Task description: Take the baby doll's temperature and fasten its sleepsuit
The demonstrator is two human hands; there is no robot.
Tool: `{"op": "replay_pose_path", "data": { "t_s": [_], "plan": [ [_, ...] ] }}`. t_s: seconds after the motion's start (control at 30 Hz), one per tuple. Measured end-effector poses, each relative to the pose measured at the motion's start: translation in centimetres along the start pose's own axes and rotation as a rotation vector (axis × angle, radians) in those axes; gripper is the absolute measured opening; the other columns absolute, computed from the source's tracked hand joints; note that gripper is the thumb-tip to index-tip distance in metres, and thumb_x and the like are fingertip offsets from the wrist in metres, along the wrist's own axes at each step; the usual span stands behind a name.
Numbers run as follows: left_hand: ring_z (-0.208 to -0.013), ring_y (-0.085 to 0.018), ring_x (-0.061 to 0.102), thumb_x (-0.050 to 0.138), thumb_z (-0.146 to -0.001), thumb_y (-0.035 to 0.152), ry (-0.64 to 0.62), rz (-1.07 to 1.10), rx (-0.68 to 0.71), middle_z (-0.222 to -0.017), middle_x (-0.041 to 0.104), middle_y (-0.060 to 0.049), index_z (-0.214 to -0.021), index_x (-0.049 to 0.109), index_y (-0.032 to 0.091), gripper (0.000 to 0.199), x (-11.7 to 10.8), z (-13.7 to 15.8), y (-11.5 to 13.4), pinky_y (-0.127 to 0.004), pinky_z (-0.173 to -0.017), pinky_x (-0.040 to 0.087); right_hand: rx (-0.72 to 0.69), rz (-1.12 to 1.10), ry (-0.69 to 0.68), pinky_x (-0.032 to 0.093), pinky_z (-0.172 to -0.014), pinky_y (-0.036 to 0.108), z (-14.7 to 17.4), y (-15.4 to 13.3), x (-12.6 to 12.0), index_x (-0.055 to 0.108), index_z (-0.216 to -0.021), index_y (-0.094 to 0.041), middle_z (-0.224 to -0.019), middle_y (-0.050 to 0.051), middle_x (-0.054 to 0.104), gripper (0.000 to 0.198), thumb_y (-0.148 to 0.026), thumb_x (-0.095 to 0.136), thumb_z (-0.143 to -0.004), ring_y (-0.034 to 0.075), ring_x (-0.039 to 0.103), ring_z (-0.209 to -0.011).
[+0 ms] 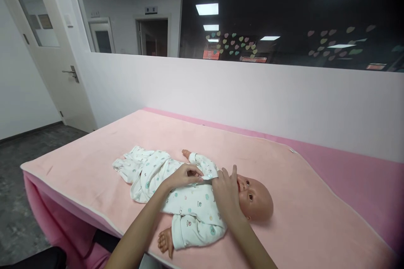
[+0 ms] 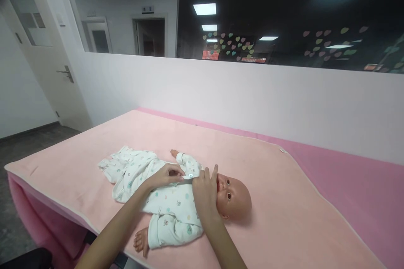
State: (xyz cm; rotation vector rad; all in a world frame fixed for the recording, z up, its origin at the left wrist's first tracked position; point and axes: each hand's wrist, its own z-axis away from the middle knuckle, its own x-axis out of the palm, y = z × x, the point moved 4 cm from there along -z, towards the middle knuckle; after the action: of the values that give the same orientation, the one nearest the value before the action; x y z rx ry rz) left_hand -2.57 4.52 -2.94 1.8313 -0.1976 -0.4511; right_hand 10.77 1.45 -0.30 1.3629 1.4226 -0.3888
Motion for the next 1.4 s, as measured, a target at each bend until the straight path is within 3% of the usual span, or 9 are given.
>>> {"op": "replay_pose_path", "data": {
  "t_s": [0.17,0.3,0.4,0.47,0.57,0.7,0.97,1.17,1.4],
  "plan": [
    [-0.062,-0.009,0.043,0.063,-0.069,0.038,-0.023,-0.025,0.005,-0.068,0.051,0.0,-0.082,0.067,0.016,0.026,0.0,0.1,0.3,-0.022,-0.058,0.032,0.102,-0.201,0.188,0.025,-0.098,0.052,3.1,1.5,-1.8,0.06,-0.072,-0.018,-0.081,0.009,0.061,0.031,-0.003,0.033,-0.075,0.025,0.051,-0.093],
    [-0.064,-0.01,0.044,0.062,-0.071,0.036,-0.153,-0.018,0.034,-0.07,0.054,-0.002,-0.084,0.069,0.017,0.024,0.1,0.4,1.1,-0.023,-0.058,0.032,0.257,-0.466,0.3,0.046,-0.072,0.036,6.9,4.4,-4.2,0.059,-0.083,-0.024,-0.079,0.006,0.064,0.031,-0.015,0.029,-0.08,0.022,0.059,-0.075],
    [-0.06,-0.009,0.041,0.064,-0.068,0.037,-0.13,0.141,0.033,-0.064,0.052,-0.001,-0.088,0.069,0.017,0.027,-0.3,0.6,1.0,-0.022,-0.056,0.03,0.486,-0.741,0.221,0.043,-0.046,0.026,8.5,5.9,-5.9,0.053,-0.096,-0.03,-0.072,0.002,0.064,0.023,-0.033,0.033,-0.085,0.017,0.058,-0.059],
    [-0.054,-0.007,0.038,0.068,-0.064,0.036,-0.079,0.317,0.041,-0.058,0.048,0.001,-0.089,0.069,0.016,0.032,-0.8,0.7,0.6,-0.022,-0.052,0.028,0.561,-0.939,0.138,0.044,-0.047,0.024,8.3,5.6,-6.1,0.053,-0.094,-0.028,-0.077,0.001,0.065,0.025,-0.039,0.033,-0.085,0.016,0.059,-0.06],
    [-0.048,-0.005,0.034,0.075,-0.055,0.036,-0.041,0.55,0.072,-0.053,0.045,0.003,-0.082,0.069,0.013,0.036,-1.3,0.9,-0.2,-0.02,-0.047,0.024,0.514,-1.208,0.037,0.047,-0.054,0.024,6.7,3.6,-4.8,0.053,-0.088,-0.022,-0.075,0.003,0.062,0.03,-0.042,0.032,-0.085,0.015,0.058,-0.062],
    [-0.045,-0.005,0.039,0.077,-0.051,0.038,-0.009,0.727,0.104,-0.054,0.051,0.001,-0.069,0.07,0.014,0.03,-1.7,0.9,-0.6,-0.019,-0.042,0.024,0.55,-1.442,0.026,0.05,-0.054,0.025,5.5,1.7,-2.0,0.052,-0.09,-0.019,-0.064,0.001,0.055,0.036,-0.047,0.031,-0.084,0.013,0.055,-0.058],
    [-0.046,-0.009,0.051,0.076,-0.055,0.032,-0.093,0.693,0.121,-0.058,0.059,-0.003,-0.068,0.07,0.014,0.023,-1.4,0.9,-0.2,-0.021,-0.042,0.035,0.7,-1.555,0.199,0.053,-0.054,0.028,5.9,1.2,-1.6,0.053,-0.1,-0.017,-0.076,0.004,0.059,0.04,-0.05,0.042,-0.08,0.014,0.057,-0.063],
    [-0.05,-0.009,0.054,0.075,-0.058,0.026,-0.199,0.705,0.161,-0.065,0.057,-0.001,-0.07,0.07,0.019,0.014,-1.1,1.2,0.1,-0.023,-0.05,0.039,0.723,-1.591,0.25,0.054,-0.052,0.028,6.1,1.3,-1.5,0.052,-0.098,-0.018,-0.087,0.007,0.062,0.037,-0.048,0.046,-0.078,0.014,0.059,-0.062],
    [-0.052,-0.009,0.058,0.075,-0.056,0.018,-0.11,0.756,0.192,-0.073,0.06,0.0,-0.068,0.069,0.021,0.014,-1.7,1.3,0.1,-0.022,-0.051,0.042,0.692,-1.638,0.204,0.055,-0.055,0.028,6.5,1.7,-1.2,0.06,-0.095,-0.015,-0.091,0.01,0.063,0.036,-0.043,0.057,-0.072,0.017,0.061,-0.068]
  ]
}}
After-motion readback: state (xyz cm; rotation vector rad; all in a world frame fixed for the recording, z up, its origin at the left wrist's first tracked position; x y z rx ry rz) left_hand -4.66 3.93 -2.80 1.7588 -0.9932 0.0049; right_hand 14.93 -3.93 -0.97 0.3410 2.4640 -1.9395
